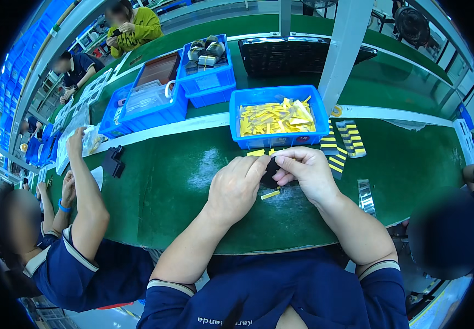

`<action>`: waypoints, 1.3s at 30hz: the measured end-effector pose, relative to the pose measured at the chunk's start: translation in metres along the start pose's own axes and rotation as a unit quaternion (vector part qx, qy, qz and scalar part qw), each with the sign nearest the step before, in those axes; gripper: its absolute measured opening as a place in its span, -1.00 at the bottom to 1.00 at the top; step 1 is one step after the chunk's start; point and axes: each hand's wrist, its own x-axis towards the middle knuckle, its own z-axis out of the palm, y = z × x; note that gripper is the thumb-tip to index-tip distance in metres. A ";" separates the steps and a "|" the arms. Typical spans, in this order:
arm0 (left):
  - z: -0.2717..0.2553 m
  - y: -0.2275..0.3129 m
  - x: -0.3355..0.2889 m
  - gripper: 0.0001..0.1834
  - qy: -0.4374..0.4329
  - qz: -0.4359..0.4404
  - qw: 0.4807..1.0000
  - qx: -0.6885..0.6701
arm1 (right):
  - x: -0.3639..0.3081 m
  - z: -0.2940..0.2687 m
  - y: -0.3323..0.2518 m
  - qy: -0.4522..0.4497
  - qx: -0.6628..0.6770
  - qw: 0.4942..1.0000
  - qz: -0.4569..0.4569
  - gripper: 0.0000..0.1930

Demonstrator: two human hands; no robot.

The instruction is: The person assembles small electronic components by hand at a factory workstation. They pick up black rectangular pieces and yellow striped strips, then press them together to form stacked units. The person handles the items one at a time, placing completed assemblies on the table.

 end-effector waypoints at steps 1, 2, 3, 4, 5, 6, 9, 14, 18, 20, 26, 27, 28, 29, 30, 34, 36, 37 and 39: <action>0.000 0.000 0.000 -0.69 0.008 0.004 1.000 0.003 | 0.000 0.000 0.000 0.000 0.002 1.000 0.004 -0.84; 0.000 -0.001 -0.001 -0.71 0.016 0.009 1.000 0.006 | 0.000 -0.001 -0.001 0.000 0.004 1.000 0.008 -0.84; 0.000 -0.001 -0.001 -0.73 0.024 0.013 1.000 0.009 | 0.000 -0.001 -0.002 0.001 0.006 1.000 0.012 -0.84; 0.000 -0.001 -0.001 -0.74 0.027 0.011 1.000 0.009 | 0.000 -0.001 -0.002 -0.001 0.011 1.000 0.013 -0.84; 0.000 0.000 -0.001 -0.76 0.031 0.010 0.999 0.008 | 0.000 -0.001 -0.003 -0.002 0.015 1.000 0.014 -0.84; 0.001 0.001 0.000 -0.78 0.034 0.008 0.999 0.007 | 0.000 -0.001 -0.003 -0.003 0.019 1.000 0.016 -0.84; 0.004 0.003 -0.001 -0.80 0.045 -0.001 0.999 -0.003 | 0.001 -0.001 -0.001 -0.001 0.016 1.000 0.009 -0.84; 0.004 0.008 -0.001 -0.80 0.032 -0.045 0.997 -0.059 | 0.002 -0.002 0.000 -0.003 0.020 1.000 0.009 -0.83; 0.002 0.014 -0.002 -0.85 -0.013 -0.128 0.976 -0.174 | 0.003 -0.002 0.000 -0.006 0.037 0.999 0.017 -0.84; 0.006 0.013 -0.004 -0.86 0.000 -0.170 0.963 -0.209 | 0.002 -0.003 0.000 -0.005 0.041 0.999 0.022 -0.83; 0.008 0.010 -0.005 -0.87 -0.005 -0.222 0.942 -0.253 | 0.002 -0.003 -0.002 -0.007 0.040 0.999 0.020 -0.82; 0.008 0.010 -0.005 -0.87 -0.006 -0.219 0.943 -0.252 | 0.002 -0.003 -0.001 -0.007 0.035 0.999 0.018 -0.83; 0.007 0.010 -0.004 -0.88 -0.008 -0.219 0.942 -0.256 | 0.002 -0.004 -0.002 -0.007 0.036 0.999 0.020 -0.82; 0.007 0.010 -0.004 -0.88 -0.009 -0.219 0.941 -0.259 | 0.002 -0.004 -0.002 -0.007 0.037 0.999 0.021 -0.82; 0.007 0.010 -0.004 -0.88 -0.011 -0.219 0.940 -0.262 | 0.002 -0.004 -0.002 -0.007 0.039 0.999 0.023 -0.81; 0.007 0.010 -0.005 -0.88 -0.006 -0.222 0.938 -0.265 | 0.003 -0.004 -0.002 -0.002 0.029 0.999 0.029 -0.81; 0.006 0.010 -0.005 -0.88 -0.009 -0.228 0.937 -0.265 | 0.003 -0.004 -0.002 -0.003 0.028 0.999 0.029 -0.81; 0.006 0.010 -0.005 -0.88 -0.008 -0.229 0.937 -0.266 | 0.003 -0.004 -0.002 -0.003 0.027 0.999 0.030 -0.81; 0.006 0.011 -0.004 -0.88 -0.006 -0.229 0.936 -0.266 | 0.003 -0.004 -0.002 -0.005 0.027 0.999 0.030 -0.81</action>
